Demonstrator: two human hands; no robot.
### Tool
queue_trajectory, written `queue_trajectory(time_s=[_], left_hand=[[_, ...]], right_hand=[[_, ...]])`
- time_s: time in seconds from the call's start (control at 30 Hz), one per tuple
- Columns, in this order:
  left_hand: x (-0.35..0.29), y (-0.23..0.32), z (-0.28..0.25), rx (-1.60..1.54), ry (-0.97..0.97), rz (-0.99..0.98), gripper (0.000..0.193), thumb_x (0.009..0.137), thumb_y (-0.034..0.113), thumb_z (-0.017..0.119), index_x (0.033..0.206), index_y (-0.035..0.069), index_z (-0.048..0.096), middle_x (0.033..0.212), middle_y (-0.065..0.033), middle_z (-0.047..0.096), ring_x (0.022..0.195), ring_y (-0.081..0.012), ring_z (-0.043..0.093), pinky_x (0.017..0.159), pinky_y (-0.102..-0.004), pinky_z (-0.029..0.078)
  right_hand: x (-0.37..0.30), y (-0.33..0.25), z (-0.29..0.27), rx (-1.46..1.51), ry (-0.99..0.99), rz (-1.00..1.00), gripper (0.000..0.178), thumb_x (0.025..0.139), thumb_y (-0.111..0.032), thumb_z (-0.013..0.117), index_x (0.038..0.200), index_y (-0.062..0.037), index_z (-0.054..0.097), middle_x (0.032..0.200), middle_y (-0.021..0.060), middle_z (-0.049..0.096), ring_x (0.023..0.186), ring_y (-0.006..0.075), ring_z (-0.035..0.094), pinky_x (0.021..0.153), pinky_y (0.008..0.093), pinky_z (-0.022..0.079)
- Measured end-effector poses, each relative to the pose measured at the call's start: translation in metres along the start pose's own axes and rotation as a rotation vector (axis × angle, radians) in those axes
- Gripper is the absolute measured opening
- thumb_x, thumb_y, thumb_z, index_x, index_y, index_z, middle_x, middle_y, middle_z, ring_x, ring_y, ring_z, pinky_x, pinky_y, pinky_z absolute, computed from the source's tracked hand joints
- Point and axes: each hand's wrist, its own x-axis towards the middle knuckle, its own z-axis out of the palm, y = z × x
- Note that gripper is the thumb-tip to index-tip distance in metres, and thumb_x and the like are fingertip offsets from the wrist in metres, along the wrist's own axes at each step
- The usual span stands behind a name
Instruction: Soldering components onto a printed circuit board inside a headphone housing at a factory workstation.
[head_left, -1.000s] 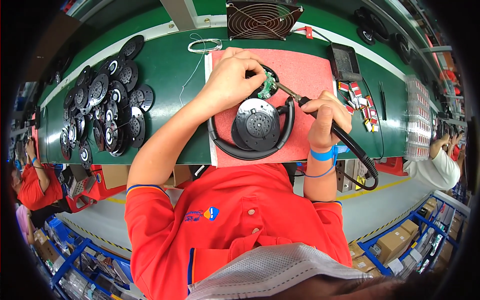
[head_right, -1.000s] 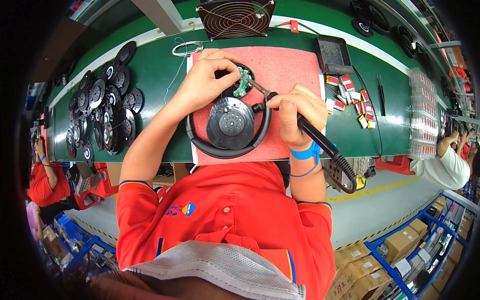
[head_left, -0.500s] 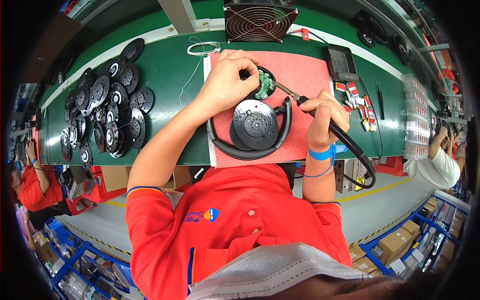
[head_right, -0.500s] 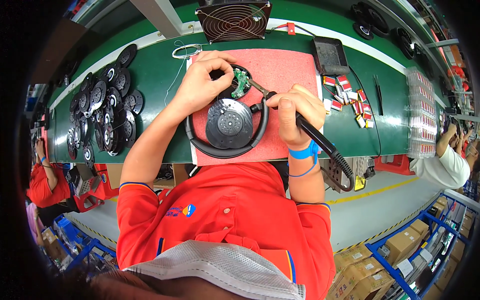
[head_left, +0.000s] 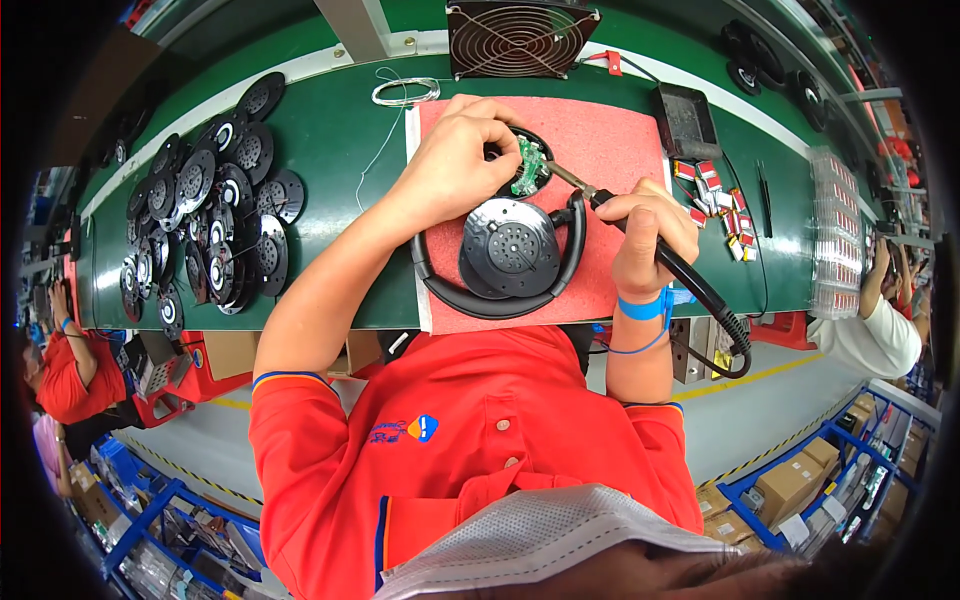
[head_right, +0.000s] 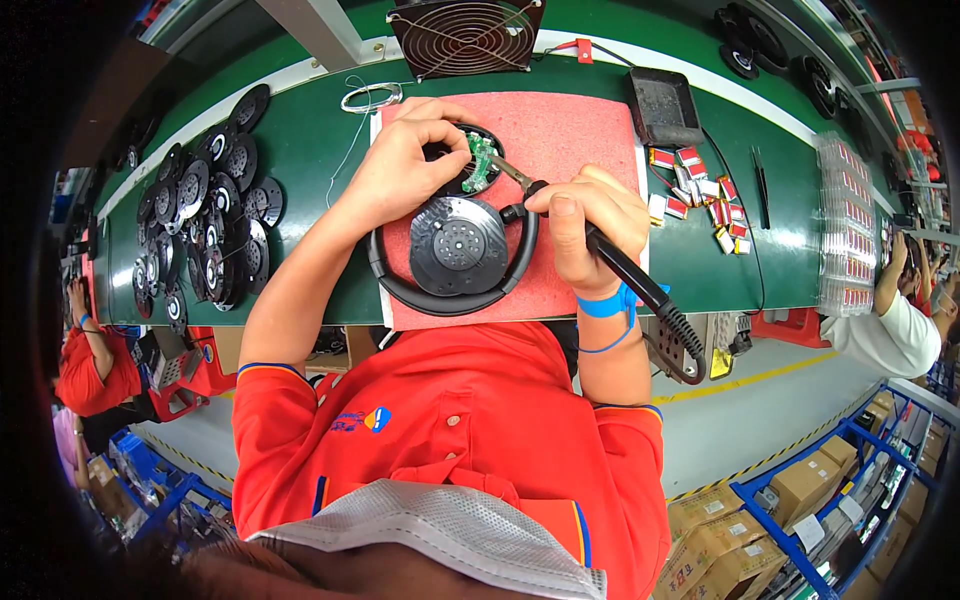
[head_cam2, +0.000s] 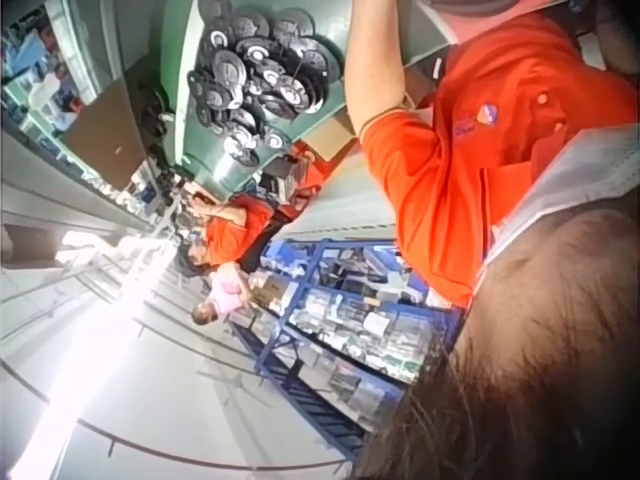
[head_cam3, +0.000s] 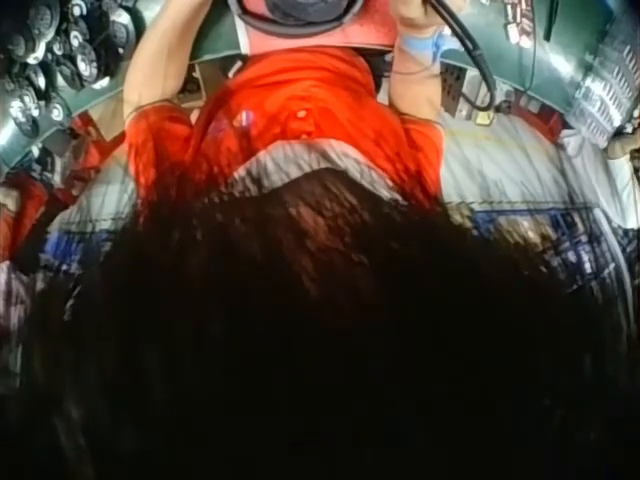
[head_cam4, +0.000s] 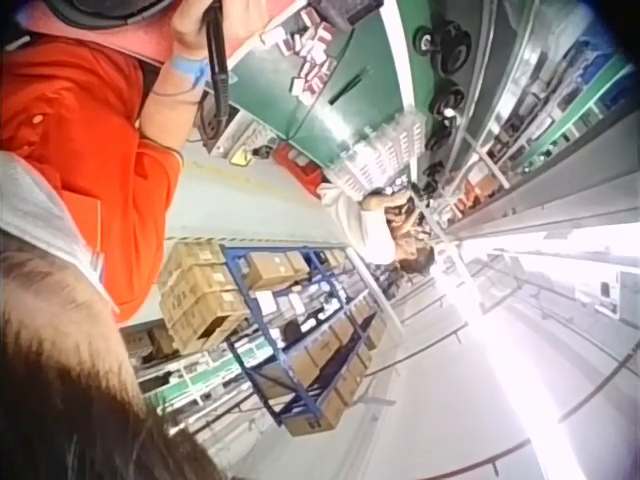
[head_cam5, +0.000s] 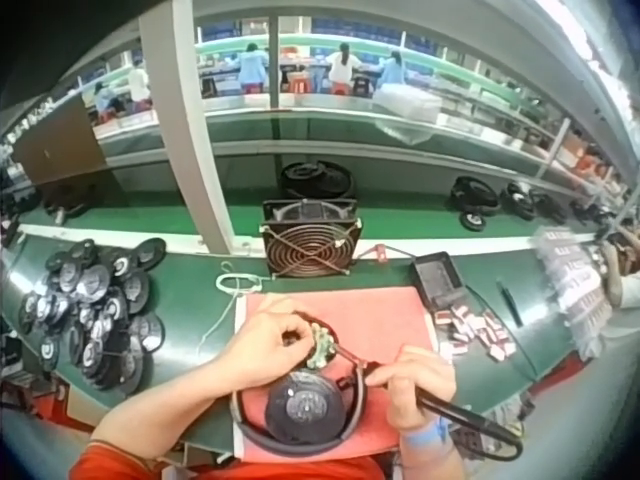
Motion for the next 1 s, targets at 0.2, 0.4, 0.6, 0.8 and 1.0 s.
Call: queue_trajectory(time_s=[0.2, 0.4, 0.6, 0.8, 1.0], left_hand=[[0.0014, 0.0, 0.0013, 0.02, -0.022, 0.023, 0.008, 0.073, 0.007, 0.066, 0.072, -0.001, 0.064, 0.105, -0.0093, 0.064, 0.106, -0.028, 0.052, 0.093, -0.0359, 0.04], [0.0033, -0.0003, 0.0007, 0.014, -0.047, -0.007, 0.007, 0.071, 0.006, 0.066, 0.07, -0.001, 0.064, 0.102, -0.0093, 0.064, 0.103, -0.0272, 0.053, 0.092, -0.0351, 0.041], [0.0038, 0.0, 0.0006, -0.004, -0.062, -0.044, 0.007, 0.071, 0.005, 0.066, 0.07, -0.001, 0.064, 0.102, -0.0094, 0.065, 0.102, -0.0268, 0.054, 0.092, -0.0354, 0.041], [0.0041, 0.0016, 0.0012, -0.014, -0.053, -0.063, 0.008, 0.07, 0.005, 0.066, 0.069, -0.002, 0.063, 0.101, -0.01, 0.065, 0.101, -0.0267, 0.054, 0.092, -0.0353, 0.041], [0.0038, 0.0012, 0.002, -0.023, -0.048, -0.085, 0.009, 0.069, 0.006, 0.066, 0.069, -0.002, 0.063, 0.102, -0.0103, 0.065, 0.102, -0.0265, 0.054, 0.093, -0.0349, 0.041]], right_hand=[[0.002, -0.0039, 0.0036, -0.008, -0.058, 0.029, 0.033, 0.09, -0.016, 0.05, 0.065, 0.0035, 0.061, 0.056, 0.0093, 0.057, 0.047, 0.0136, 0.043, 0.043, 0.0277, 0.028], [0.0024, -0.003, 0.0059, -0.009, -0.073, 0.007, 0.03, 0.088, -0.012, 0.05, 0.065, 0.0036, 0.061, 0.057, 0.0095, 0.058, 0.047, 0.0151, 0.045, 0.045, 0.028, 0.032], [0.0038, -0.0028, 0.007, -0.004, -0.091, 0.0, 0.025, 0.087, -0.009, 0.051, 0.067, 0.0035, 0.061, 0.058, 0.0098, 0.059, 0.047, 0.0156, 0.045, 0.045, 0.0281, 0.033], [0.0037, -0.0025, 0.0071, -0.018, -0.109, -0.003, 0.024, 0.086, -0.008, 0.051, 0.067, 0.0034, 0.062, 0.058, 0.0096, 0.059, 0.047, 0.0158, 0.046, 0.045, 0.0283, 0.034], [0.0038, -0.0036, 0.0073, -0.022, -0.119, 0.012, 0.024, 0.086, -0.009, 0.052, 0.068, 0.0031, 0.062, 0.059, 0.0096, 0.059, 0.048, 0.0163, 0.047, 0.045, 0.0284, 0.035]])
